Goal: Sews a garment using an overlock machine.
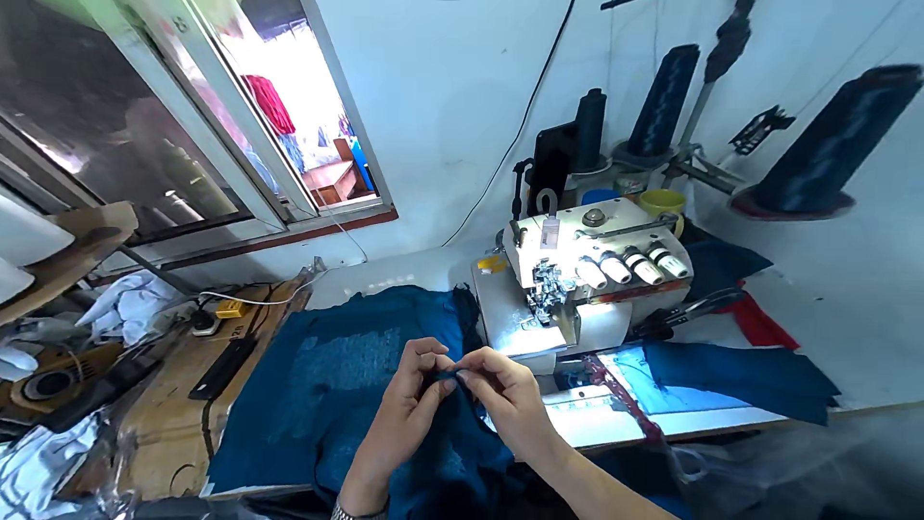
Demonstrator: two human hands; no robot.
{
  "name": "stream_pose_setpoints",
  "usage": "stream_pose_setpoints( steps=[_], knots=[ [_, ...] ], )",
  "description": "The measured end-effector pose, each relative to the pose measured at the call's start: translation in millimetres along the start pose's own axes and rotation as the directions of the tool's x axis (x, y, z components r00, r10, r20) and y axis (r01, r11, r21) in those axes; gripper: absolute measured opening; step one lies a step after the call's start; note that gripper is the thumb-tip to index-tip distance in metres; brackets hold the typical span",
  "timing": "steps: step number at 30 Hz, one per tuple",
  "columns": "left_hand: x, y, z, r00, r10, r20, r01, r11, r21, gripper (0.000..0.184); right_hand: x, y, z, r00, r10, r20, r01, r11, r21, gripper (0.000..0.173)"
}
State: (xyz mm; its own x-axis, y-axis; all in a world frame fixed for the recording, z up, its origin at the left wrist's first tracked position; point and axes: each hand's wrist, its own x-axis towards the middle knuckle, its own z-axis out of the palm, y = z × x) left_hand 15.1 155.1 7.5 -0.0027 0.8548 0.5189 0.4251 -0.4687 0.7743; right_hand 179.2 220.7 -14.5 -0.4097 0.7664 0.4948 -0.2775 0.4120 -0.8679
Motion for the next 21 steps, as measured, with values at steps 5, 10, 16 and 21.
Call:
stream_pose_setpoints(
  steps=[5,10,16,21],
  knots=[
    [-2,-6,2,0.991,0.124,0.057,-0.133,0.972,0.195,0.018,7,-5,-1,0.966,0.260,0.006,-0.258,0.954,0.156,0.014],
    [-8,-11,16,0.977,0.179,-0.120,-0.119,0.911,0.395,0.015,10,5,1,0.918,0.397,-0.012,-0.376,0.878,0.295,0.015],
    [-6,2,17,0.977,0.124,-0.172,-0.083,0.971,0.226,0.010,2,-6,-5,0.993,0.087,0.084,-0.090,0.995,0.037,0.017],
    [-4,6,17,0.971,0.058,-0.232,-0.037,0.995,0.094,0.007,-8,4,4,0.995,-0.096,0.041,0.096,0.995,-0.004,0.017]
  ],
)
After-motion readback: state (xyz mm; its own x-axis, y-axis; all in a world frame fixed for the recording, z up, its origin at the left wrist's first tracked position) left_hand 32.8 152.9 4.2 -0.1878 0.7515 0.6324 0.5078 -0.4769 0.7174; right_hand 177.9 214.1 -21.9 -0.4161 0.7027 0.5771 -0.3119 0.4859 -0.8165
